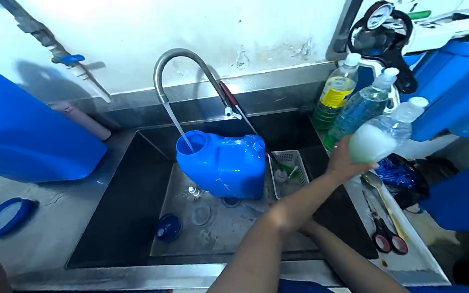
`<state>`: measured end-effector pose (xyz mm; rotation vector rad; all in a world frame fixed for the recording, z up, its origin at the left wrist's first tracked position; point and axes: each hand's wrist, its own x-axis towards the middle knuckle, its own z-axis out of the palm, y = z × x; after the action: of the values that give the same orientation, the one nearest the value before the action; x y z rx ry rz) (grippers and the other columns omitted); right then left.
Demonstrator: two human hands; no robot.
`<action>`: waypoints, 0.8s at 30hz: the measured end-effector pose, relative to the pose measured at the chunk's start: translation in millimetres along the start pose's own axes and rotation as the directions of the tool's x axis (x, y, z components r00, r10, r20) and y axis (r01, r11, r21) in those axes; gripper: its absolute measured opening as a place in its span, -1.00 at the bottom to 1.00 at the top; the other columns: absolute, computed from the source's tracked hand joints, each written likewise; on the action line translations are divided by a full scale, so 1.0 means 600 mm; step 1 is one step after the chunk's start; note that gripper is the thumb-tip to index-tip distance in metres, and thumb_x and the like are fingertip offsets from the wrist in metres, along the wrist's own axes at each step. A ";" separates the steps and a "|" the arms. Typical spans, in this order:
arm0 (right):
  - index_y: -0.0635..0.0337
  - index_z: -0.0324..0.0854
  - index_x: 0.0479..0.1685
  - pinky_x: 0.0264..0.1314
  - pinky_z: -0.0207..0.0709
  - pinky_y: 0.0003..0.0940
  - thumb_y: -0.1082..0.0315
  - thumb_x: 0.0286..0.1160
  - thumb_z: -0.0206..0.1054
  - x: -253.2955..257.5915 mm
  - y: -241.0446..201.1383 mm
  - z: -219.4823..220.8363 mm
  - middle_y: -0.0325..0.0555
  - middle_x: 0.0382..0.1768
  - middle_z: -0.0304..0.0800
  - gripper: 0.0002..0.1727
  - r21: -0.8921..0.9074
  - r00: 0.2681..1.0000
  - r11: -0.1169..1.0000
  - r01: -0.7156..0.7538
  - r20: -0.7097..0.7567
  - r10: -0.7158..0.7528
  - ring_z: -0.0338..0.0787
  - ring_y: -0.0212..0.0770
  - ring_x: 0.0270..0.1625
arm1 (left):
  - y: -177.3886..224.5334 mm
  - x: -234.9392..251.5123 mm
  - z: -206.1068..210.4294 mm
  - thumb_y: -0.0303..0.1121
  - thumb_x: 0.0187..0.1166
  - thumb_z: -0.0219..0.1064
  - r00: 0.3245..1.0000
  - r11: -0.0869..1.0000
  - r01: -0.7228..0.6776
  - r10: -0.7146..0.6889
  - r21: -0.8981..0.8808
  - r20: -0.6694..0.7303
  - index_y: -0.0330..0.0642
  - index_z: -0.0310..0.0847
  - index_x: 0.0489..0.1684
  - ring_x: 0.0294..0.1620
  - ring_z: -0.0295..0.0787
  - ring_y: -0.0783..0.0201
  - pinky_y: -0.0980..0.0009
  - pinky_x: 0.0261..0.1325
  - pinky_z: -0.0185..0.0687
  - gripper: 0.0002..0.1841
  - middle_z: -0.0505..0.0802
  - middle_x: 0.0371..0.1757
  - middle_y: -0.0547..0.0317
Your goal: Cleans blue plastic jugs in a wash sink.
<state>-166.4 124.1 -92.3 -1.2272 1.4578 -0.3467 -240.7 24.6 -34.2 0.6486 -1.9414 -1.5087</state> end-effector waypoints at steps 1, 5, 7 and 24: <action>0.61 0.50 0.39 0.48 0.48 -0.08 0.36 0.70 0.26 0.024 0.020 0.002 0.45 0.29 0.66 -0.54 -0.020 0.992 0.993 0.119 0.032 -0.119 0.70 0.12 0.31 | 0.008 -0.005 -0.020 -0.36 0.14 0.77 0.999 0.997 0.027 -0.030 0.075 0.028 -0.45 0.12 0.76 0.71 0.29 -0.33 -0.05 0.74 0.25 0.09 0.35 0.67 -0.56; 0.11 0.13 0.85 0.46 0.50 0.09 0.31 0.66 0.34 0.035 -0.013 0.006 0.29 0.54 0.53 -0.24 0.052 0.983 0.993 0.110 0.142 -0.116 0.68 0.14 0.40 | 0.025 0.004 -0.216 0.00 0.20 0.72 0.950 0.853 0.167 -0.006 0.495 -0.312 -0.32 0.29 0.71 0.73 0.23 -0.39 -0.33 0.63 0.25 0.03 0.38 0.70 -0.44; 0.08 -0.03 0.91 0.60 0.41 0.08 0.37 0.64 0.36 0.038 -0.020 0.009 0.30 0.67 0.38 -0.14 0.006 0.971 0.991 0.131 0.199 -0.130 0.59 0.19 0.55 | 0.005 0.031 -0.370 0.00 0.26 0.67 0.821 0.685 0.387 0.049 0.617 -0.569 -0.33 0.23 0.75 0.76 0.09 -0.52 -0.50 0.59 0.11 0.04 0.28 0.74 -0.51; 0.43 0.41 0.61 0.66 0.36 0.18 0.09 0.71 0.24 0.135 -0.251 -0.111 0.39 0.45 0.62 -0.34 -0.369 0.610 0.876 0.311 -0.630 -0.482 0.61 0.23 0.53 | 0.053 -0.274 -0.584 0.17 -0.11 0.83 0.733 0.081 0.436 -0.610 0.896 -0.301 0.27 -0.09 0.93 0.60 0.27 -0.57 -0.50 0.37 0.31 0.39 0.09 0.79 -0.53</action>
<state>-136.0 -31.1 1.1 -1.7268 1.8932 -1.0962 122.5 -93.5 35.7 2.0201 -2.8383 -0.4227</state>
